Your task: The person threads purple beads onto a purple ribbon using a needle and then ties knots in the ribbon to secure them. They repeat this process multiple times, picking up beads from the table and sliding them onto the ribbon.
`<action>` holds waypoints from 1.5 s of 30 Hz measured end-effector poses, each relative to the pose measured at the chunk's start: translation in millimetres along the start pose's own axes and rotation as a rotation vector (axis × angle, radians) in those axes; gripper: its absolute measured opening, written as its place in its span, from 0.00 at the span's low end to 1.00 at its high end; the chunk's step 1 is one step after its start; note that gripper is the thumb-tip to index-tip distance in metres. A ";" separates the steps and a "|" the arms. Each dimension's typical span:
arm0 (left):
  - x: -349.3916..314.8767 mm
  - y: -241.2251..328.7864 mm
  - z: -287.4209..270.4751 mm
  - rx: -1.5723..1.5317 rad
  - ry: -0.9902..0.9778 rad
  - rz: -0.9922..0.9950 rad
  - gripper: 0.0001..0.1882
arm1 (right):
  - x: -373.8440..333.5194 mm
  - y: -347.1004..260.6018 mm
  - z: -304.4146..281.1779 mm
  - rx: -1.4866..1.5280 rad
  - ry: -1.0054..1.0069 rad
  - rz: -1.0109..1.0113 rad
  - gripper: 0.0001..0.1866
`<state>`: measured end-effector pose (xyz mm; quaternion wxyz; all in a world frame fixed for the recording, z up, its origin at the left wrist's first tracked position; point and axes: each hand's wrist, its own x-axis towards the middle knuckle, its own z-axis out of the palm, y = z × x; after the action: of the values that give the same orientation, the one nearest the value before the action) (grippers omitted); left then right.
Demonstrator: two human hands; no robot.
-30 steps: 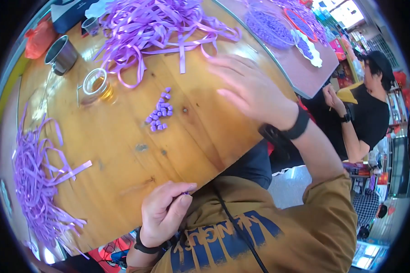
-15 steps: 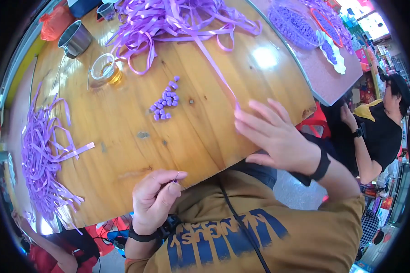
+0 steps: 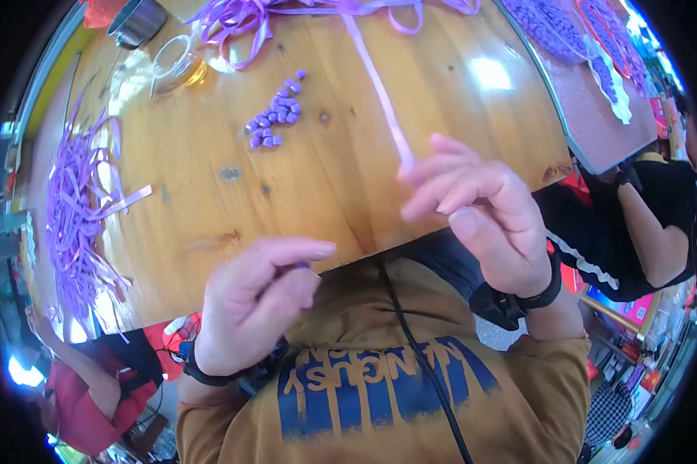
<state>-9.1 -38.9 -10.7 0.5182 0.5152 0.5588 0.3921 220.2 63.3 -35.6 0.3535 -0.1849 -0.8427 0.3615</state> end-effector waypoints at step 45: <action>10.4 -4.9 -28.8 -0.227 -0.233 -0.058 0.17 | 38.8 -27.2 42.9 0.427 0.009 0.474 0.08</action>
<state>-37.6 -26.7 -12.9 0.6455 0.4789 0.4618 0.3751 161.0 46.6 -18.6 0.2939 -0.2994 -0.6796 0.6018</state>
